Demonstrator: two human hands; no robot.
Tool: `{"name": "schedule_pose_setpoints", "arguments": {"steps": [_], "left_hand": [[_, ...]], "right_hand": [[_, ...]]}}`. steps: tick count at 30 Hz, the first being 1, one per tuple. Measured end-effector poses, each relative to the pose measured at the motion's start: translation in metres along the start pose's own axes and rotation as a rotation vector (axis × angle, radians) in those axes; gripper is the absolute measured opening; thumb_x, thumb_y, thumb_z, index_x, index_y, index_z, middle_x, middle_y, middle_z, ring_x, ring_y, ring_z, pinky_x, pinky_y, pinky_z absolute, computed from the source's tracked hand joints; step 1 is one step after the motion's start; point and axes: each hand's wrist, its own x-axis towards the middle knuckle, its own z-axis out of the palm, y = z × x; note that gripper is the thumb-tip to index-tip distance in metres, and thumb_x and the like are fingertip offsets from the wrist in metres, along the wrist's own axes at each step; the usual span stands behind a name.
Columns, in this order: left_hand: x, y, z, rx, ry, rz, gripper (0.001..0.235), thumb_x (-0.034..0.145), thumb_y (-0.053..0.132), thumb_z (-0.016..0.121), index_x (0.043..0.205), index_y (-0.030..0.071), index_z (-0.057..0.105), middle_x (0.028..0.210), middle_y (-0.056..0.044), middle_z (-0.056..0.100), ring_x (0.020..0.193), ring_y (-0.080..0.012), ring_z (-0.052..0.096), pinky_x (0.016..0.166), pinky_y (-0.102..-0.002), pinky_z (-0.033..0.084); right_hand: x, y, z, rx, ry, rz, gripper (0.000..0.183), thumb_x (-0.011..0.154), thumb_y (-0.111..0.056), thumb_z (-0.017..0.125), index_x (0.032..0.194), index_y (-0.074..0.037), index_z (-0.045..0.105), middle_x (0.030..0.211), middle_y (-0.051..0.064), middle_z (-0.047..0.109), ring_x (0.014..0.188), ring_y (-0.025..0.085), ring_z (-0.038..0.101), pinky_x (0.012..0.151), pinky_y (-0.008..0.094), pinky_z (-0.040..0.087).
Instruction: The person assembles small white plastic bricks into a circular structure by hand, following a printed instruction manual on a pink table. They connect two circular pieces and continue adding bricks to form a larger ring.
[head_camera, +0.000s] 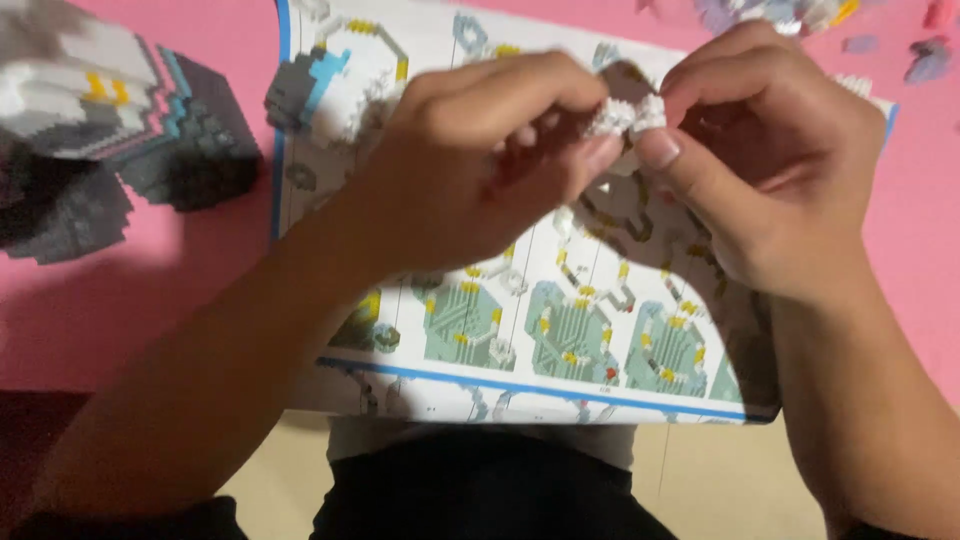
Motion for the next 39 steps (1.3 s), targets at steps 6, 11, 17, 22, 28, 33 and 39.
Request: {"name": "schedule_pose_setpoints", "arguments": {"steps": [6,11,17,22,28,33,39], "left_hand": [[-0.001,0.007,-0.007,-0.28,-0.074,-0.426,0.017,0.11,0.026,0.057,0.111,0.009,0.059,0.099,-0.003,0.065,0.084,-0.0116,0.07,0.068,-0.021,0.059],[-0.005,0.003,-0.003,-0.314,-0.102,-0.586,0.026,0.109,0.034,0.06,0.103,0.011,0.069,0.076,0.005,0.068,0.069,-0.0036,0.069,0.066,-0.017,0.055],[-0.007,0.0,0.0,-0.232,-0.124,-0.415,0.027,0.116,0.028,0.052,0.1,0.011,0.066,0.082,0.002,0.067,0.075,-0.006,0.069,0.068,-0.02,0.056],[-0.013,0.0,0.0,-0.002,-0.176,-0.386,0.037,0.119,0.033,0.047,0.093,0.017,0.068,0.068,0.009,0.061,0.067,-0.0004,0.068,0.057,-0.019,0.043],[-0.026,-0.012,0.004,0.094,-0.106,-0.181,0.048,0.129,0.019,0.062,0.083,0.008,0.052,0.064,0.003,0.045,0.058,-0.0067,0.043,0.056,-0.027,0.025],[-0.018,-0.004,0.003,0.029,-0.205,-0.364,0.045,0.129,0.023,0.057,0.087,0.013,0.046,0.068,0.004,0.031,0.06,-0.0079,0.032,0.057,-0.03,0.021],[-0.013,0.003,0.0,-0.009,-0.272,-0.474,0.044,0.126,0.034,0.048,0.086,0.016,0.044,0.066,0.006,0.031,0.057,-0.0073,0.032,0.055,-0.028,0.023]], "right_hand": [[-0.009,0.01,0.003,0.067,-0.038,0.108,0.013,0.125,0.008,0.07,0.127,0.013,0.059,0.117,0.023,0.063,0.092,0.024,0.062,0.084,0.03,0.051],[-0.015,0.022,0.004,0.173,-0.024,0.184,0.009,0.134,0.006,0.063,0.137,0.004,0.055,0.128,0.017,0.062,0.096,0.022,0.064,0.073,0.026,0.061],[-0.008,0.011,0.005,0.099,-0.151,0.09,0.017,0.134,0.001,0.051,0.14,0.016,0.051,0.125,0.025,0.057,0.1,0.029,0.061,0.075,0.032,0.058],[-0.003,-0.004,0.012,0.068,-0.235,0.151,0.02,0.138,0.008,0.04,0.128,0.021,0.052,0.105,0.026,0.055,0.078,0.027,0.056,0.074,0.034,0.049],[-0.011,0.008,0.01,0.045,-0.193,0.107,0.028,0.142,0.008,0.042,0.118,0.02,0.048,0.103,0.026,0.053,0.08,0.03,0.059,0.072,0.036,0.049],[-0.013,0.012,0.009,0.058,-0.199,0.128,0.033,0.141,0.006,0.041,0.114,0.02,0.051,0.096,0.025,0.055,0.08,0.029,0.059,0.073,0.035,0.047],[-0.013,0.009,0.008,-0.008,-0.199,0.185,0.036,0.143,0.006,0.042,0.113,0.018,0.057,0.098,0.024,0.063,0.082,0.026,0.062,0.075,0.032,0.049]]}}
